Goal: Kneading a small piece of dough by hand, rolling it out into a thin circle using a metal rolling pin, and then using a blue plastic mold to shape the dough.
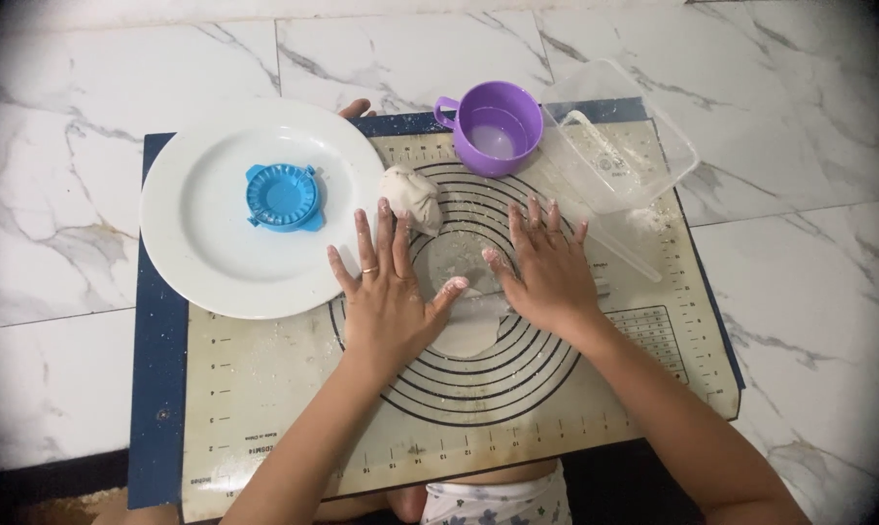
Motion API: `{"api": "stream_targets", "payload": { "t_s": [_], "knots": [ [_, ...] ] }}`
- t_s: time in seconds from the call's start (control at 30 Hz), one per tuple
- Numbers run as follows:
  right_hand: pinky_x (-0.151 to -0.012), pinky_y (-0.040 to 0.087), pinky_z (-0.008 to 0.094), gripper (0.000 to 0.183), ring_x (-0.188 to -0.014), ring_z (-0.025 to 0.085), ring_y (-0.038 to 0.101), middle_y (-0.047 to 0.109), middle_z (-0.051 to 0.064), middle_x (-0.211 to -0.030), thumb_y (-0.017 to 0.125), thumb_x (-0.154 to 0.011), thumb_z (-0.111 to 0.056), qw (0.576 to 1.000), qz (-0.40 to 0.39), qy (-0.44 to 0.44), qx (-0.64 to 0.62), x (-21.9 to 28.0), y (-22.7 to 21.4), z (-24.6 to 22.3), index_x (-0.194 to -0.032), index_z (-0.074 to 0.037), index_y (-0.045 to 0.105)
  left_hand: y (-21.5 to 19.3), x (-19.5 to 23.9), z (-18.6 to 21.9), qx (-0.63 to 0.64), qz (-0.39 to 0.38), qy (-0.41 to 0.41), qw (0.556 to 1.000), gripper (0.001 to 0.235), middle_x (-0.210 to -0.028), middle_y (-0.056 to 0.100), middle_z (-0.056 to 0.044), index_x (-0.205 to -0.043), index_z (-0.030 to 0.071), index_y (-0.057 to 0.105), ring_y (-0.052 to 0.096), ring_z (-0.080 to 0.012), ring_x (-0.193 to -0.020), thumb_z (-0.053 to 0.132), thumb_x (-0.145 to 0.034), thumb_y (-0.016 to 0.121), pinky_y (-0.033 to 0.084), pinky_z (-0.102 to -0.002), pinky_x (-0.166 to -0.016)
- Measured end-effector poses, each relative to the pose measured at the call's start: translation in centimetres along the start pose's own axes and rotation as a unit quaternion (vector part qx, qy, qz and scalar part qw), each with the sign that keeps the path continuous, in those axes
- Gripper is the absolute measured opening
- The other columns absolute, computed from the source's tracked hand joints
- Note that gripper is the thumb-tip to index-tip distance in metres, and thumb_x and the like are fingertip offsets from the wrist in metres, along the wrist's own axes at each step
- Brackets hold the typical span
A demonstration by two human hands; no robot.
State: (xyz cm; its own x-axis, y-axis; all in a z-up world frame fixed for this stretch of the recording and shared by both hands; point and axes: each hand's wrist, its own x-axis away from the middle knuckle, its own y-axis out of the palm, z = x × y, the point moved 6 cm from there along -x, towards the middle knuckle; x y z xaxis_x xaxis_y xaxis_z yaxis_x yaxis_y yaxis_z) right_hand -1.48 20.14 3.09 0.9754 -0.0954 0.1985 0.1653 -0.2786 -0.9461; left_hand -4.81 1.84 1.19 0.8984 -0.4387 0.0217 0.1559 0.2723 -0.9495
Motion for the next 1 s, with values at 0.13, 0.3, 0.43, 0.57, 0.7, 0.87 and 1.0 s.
{"api": "stream_targets", "payload": {
  "t_s": [0.13,0.3,0.43,0.57,0.7,0.87,1.0],
  "knots": [
    [-0.111,-0.005,0.075,0.085,-0.150,0.052,0.007,0.019,0.035,-0.162,0.021,-0.102,-0.061,1.000,0.008,-0.002,0.004,0.8,1.1,0.8,-0.159,0.001,0.023,0.1,1.1,0.4,-0.034,-0.004,0.013,0.999,0.107,-0.169,-0.001,-0.019,-0.161,0.003,0.010,-0.013,-0.0402,-0.153,0.083,-0.090,0.022,-0.002,-0.074,-0.111],
    [-0.111,-0.002,0.077,0.079,-0.149,0.055,0.012,0.022,0.037,-0.160,0.027,-0.104,-0.056,1.000,0.016,-0.013,0.018,2.8,0.9,0.1,-0.158,0.002,0.025,0.4,2.4,0.8,-0.024,-0.017,0.018,0.999,0.109,-0.169,0.000,-0.020,-0.160,0.003,0.013,-0.012,-0.0396,-0.153,0.085,-0.088,0.016,-0.002,-0.074,-0.110],
    [-0.110,-0.003,0.077,0.078,-0.149,0.054,0.012,0.021,0.036,-0.161,0.027,-0.103,-0.055,0.999,0.012,-0.006,0.029,4.5,1.6,0.1,-0.158,0.000,0.025,1.2,3.7,1.0,-0.040,-0.023,0.021,0.999,0.112,-0.169,-0.001,-0.020,-0.160,0.003,0.013,-0.013,-0.0399,-0.153,0.087,-0.087,0.014,-0.001,-0.074,-0.110],
    [-0.109,-0.001,0.080,0.071,-0.146,0.052,0.023,0.031,0.032,-0.158,0.040,-0.103,-0.053,0.996,0.046,-0.066,0.029,6.0,2.1,0.6,-0.154,-0.003,0.036,1.2,4.8,1.2,-0.040,-0.015,0.026,0.999,0.111,-0.168,-0.001,-0.023,-0.160,0.001,0.013,-0.011,-0.0421,-0.153,0.086,-0.088,0.021,0.000,-0.074,-0.109],
    [-0.106,0.008,0.083,0.072,-0.140,0.050,0.037,0.041,0.023,-0.155,0.068,-0.088,-0.053,0.984,0.073,-0.158,-0.039,7.1,1.9,0.8,-0.148,-0.018,0.049,1.4,4.6,1.1,-0.022,-0.026,0.020,0.999,0.110,-0.167,0.000,-0.025,-0.160,0.001,0.015,-0.009,-0.0435,-0.153,0.084,-0.088,0.025,0.001,-0.076,-0.108],
    [-0.107,0.027,0.076,0.043,-0.131,0.036,0.055,0.058,0.014,-0.145,0.073,-0.086,-0.035,0.971,0.118,-0.208,-0.008,7.9,1.4,0.2,-0.126,-0.024,0.063,-3.0,2.5,3.1,0.115,0.038,0.069,0.990,0.111,-0.158,0.021,-0.034,-0.155,-0.006,0.024,0.011,-0.0510,-0.149,0.081,-0.087,0.031,0.007,-0.077,-0.108],
    [-0.104,0.036,0.072,0.037,-0.121,0.037,0.064,0.069,0.015,-0.130,0.079,-0.082,-0.027,0.965,0.155,-0.201,-0.065,7.8,-0.2,-0.3,-0.116,-0.017,0.069,-5.1,2.9,3.8,0.208,0.314,0.236,0.896,0.090,-0.158,0.038,-0.019,-0.149,0.003,0.037,0.030,-0.0387,-0.150,0.070,-0.091,0.046,0.020,-0.062,-0.121]
  ]
}}
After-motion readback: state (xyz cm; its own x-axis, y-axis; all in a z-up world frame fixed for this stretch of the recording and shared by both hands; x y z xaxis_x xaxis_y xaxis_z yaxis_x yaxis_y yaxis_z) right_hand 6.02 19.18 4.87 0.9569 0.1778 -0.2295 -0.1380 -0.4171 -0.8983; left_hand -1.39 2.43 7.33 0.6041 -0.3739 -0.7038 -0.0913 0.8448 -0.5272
